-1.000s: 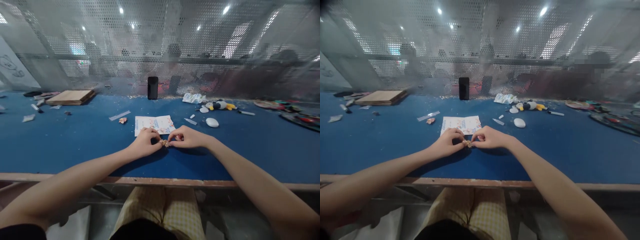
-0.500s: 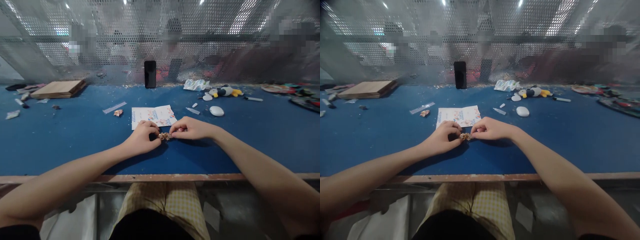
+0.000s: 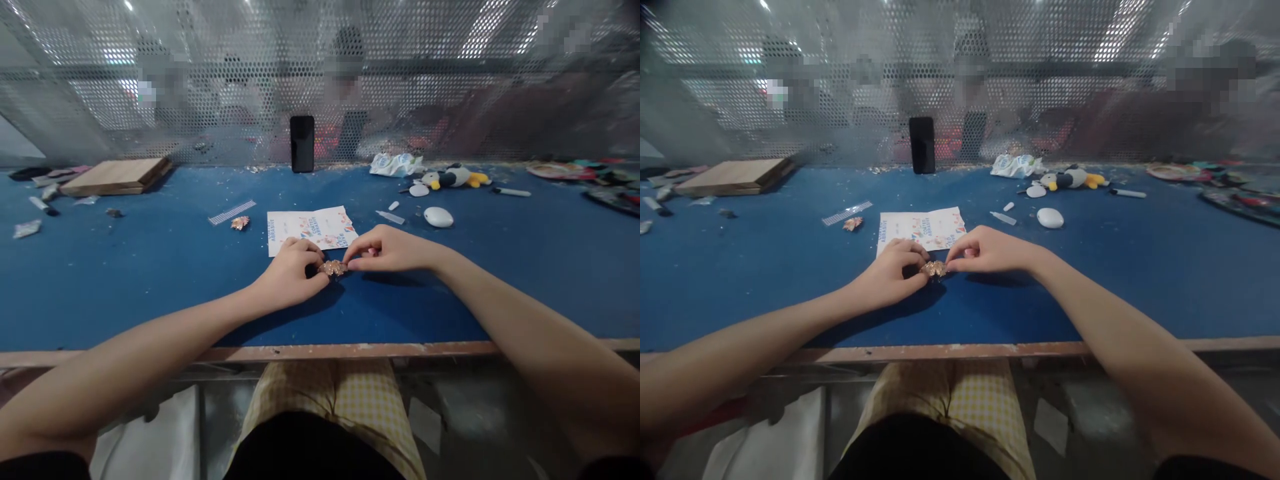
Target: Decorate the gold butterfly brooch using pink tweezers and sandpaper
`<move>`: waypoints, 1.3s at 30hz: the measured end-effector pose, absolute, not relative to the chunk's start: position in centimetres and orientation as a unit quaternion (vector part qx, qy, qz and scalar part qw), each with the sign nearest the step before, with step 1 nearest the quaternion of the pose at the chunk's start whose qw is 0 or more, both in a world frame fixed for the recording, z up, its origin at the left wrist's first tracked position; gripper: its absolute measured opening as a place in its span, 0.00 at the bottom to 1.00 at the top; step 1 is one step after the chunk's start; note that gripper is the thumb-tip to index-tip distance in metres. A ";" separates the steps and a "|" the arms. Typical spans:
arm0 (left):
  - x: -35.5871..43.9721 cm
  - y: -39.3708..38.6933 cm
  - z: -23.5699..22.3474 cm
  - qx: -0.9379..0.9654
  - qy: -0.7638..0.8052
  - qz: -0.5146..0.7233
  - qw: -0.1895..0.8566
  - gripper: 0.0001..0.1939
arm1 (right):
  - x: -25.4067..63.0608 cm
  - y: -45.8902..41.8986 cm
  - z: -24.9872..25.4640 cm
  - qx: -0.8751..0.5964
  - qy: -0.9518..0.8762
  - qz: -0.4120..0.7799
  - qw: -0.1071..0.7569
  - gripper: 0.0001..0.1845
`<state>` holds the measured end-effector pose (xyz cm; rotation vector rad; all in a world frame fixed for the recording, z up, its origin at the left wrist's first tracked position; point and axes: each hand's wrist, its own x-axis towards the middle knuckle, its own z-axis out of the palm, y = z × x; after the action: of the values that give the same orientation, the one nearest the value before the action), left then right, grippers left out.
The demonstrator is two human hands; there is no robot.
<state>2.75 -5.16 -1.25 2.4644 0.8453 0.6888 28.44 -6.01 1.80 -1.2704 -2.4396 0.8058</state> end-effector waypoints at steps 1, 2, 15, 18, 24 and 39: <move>2.7 -5.1 -1.1 0.892 0.305 0.246 0.226 0.10 | 28.6 -5.9 1.7 -0.450 -0.837 0.269 0.156 0.19; 2.7 -5.1 -1.0 0.892 0.304 0.240 0.231 0.11 | 28.8 -5.8 1.6 -0.464 -0.829 0.254 0.181 0.19; 1.6 -6.5 0.3 0.944 0.292 0.150 -0.024 0.22 | 28.6 -4.7 1.0 -0.604 -0.698 0.012 0.386 0.18; 1.4 -6.0 0.6 0.939 0.316 0.131 -0.024 0.22 | 29.0 -4.3 0.6 -0.614 -0.695 -0.015 0.373 0.17; 0.1 -1.8 0.7 0.879 0.442 0.175 -0.035 0.18 | 28.6 -3.8 -0.2 -0.632 -0.694 -0.029 0.344 0.15; -3.0 4.8 -1.9 0.756 0.632 0.159 -0.062 0.20 | 26.3 -0.1 1.4 -0.689 -0.541 0.013 0.482 0.18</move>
<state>-3.01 4.85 -1.91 2.4744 2.0663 0.5187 26.34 -0.06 1.44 -1.6795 -1.3197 0.0315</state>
